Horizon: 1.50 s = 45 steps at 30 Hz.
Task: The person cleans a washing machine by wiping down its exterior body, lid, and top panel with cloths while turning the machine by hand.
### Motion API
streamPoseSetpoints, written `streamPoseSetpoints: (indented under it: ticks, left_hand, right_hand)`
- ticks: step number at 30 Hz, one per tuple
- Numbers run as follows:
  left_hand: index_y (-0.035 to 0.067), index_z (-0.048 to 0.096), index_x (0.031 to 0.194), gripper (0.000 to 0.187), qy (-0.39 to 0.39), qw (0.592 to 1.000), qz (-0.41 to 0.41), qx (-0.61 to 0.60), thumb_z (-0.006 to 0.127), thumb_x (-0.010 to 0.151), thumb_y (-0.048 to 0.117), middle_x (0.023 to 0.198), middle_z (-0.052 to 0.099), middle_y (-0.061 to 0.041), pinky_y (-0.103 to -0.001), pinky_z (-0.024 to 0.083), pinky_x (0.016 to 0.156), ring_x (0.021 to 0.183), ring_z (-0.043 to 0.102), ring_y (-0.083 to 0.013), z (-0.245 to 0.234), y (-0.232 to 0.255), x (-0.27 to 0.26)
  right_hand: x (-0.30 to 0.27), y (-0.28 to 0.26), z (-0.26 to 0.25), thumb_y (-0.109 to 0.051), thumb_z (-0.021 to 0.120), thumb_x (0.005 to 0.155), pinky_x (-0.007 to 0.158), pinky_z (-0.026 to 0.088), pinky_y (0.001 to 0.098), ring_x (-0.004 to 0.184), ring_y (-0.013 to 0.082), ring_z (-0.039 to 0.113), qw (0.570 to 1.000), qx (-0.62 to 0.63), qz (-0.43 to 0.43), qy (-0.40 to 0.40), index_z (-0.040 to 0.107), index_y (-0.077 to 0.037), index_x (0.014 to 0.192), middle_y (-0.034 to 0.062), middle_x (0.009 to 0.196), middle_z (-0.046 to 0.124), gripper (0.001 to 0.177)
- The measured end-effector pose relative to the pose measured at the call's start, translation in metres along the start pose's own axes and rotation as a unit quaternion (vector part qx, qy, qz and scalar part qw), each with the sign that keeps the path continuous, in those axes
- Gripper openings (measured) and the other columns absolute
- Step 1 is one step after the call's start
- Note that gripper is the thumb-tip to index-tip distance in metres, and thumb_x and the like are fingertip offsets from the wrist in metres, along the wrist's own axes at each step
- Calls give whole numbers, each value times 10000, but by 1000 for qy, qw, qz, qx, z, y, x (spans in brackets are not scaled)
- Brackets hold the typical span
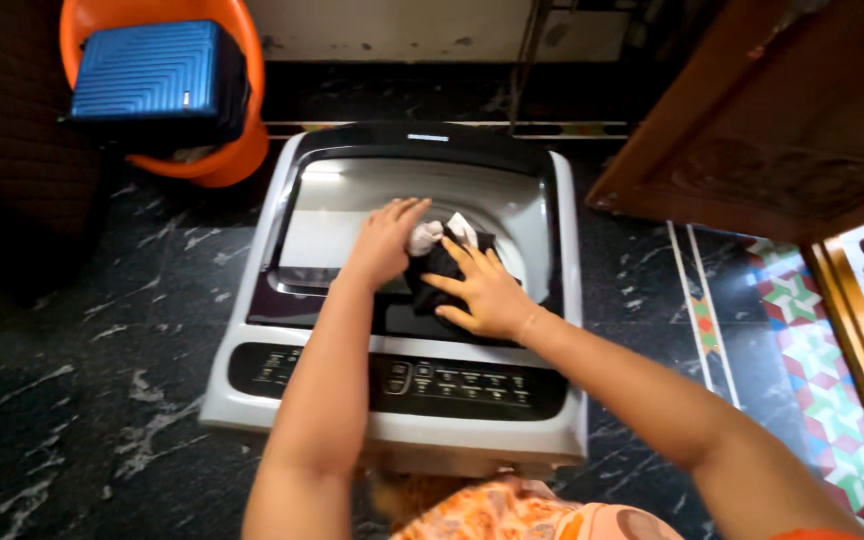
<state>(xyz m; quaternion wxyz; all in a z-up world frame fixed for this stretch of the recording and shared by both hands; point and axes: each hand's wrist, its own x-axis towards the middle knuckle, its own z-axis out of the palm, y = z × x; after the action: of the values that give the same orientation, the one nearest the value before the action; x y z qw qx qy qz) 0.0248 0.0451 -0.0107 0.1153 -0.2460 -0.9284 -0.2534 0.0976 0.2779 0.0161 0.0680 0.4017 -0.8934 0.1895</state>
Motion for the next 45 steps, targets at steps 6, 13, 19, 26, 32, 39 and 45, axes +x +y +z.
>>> streamPoseSetpoints:
  ticks: [6, 13, 19, 26, 32, 39, 45]
  left_hand:
    - [153, 499, 1476, 761, -65, 986, 144, -46, 667, 750, 2, 1511, 512, -152, -508, 385, 1158, 1417, 463, -360, 24, 100, 16]
    - [96, 400, 1539, 754, 6, 987, 76, 140, 626, 820, 119, 1627, 349, -196, -635, 322, 1117, 1468, 338, -432, 72, 117, 28]
    - [-2, 327, 1564, 794, -84, 971, -87, 207, 592, 840, 187, 1634, 327, -172, -647, 276, 1154, 1507, 313, -346, 117, 100, 63]
    - [34, 373, 1539, 720, -108, 950, -217, 199, 561, 877, 244, 1632, 338, -134, -639, 200, 1186, 1516, 292, -327, 145, 89, 122]
    - [31, 472, 1493, 583, -103, 930, -224, 271, 515, 943, 219, 1601, 423, -132, -642, 193, 1205, 1532, 303, -286, 163, 85, 133]
    - [45, 520, 1440, 529, -156, 931, -185, 273, 532, 938, 214, 1579, 440, -140, -629, 179, 1200, 1524, 310, -278, 153, 107, 105]
    - [105, 523, 1425, 555, -195, 936, -151, 250, 611, 904, 274, 1556, 449, -123, -639, 224, 1175, 1493, 341, -289, 122, 142, 56]
  right_hand:
    - [-64, 26, -28, -462, 743, 818, 1123, 349, 606, 1414, 451, 402, 997, -16, 71, 33, 692, -221, 1289, 267, 1533, 407, 532]
    - [-53, 71, -9, -457, 767, 768, 1112, 271, 690, 1463, 418, 351, 984, -73, 138, 88, 735, -215, 1181, 219, 1560, 387, 480]
    - [-5, 145, 3, -419, 746, 774, 1061, 292, 770, 1469, 412, 336, 973, -58, 174, 139, 730, -288, 1234, 167, 1614, 371, 478]
    - [27, 210, 9, -432, 742, 788, 1054, 240, 826, 1469, 401, 334, 981, -52, 149, 110, 724, -337, 1219, 128, 1618, 362, 442]
    - [27, 214, 10, -461, 704, 849, 1098, 164, 819, 1461, 386, 339, 983, -36, 147, 102, 721, -364, 1218, 123, 1601, 362, 381]
    - [-13, 185, 13, -439, 696, 871, 1107, 201, 788, 1461, 406, 337, 979, -62, 150, 122, 712, -347, 1236, 150, 1602, 363, 376]
    - [-58, 129, 17, -439, 714, 821, 1116, 213, 765, 1460, 434, 308, 977, -60, 180, 94, 661, -347, 1280, 166, 1611, 324, 471]
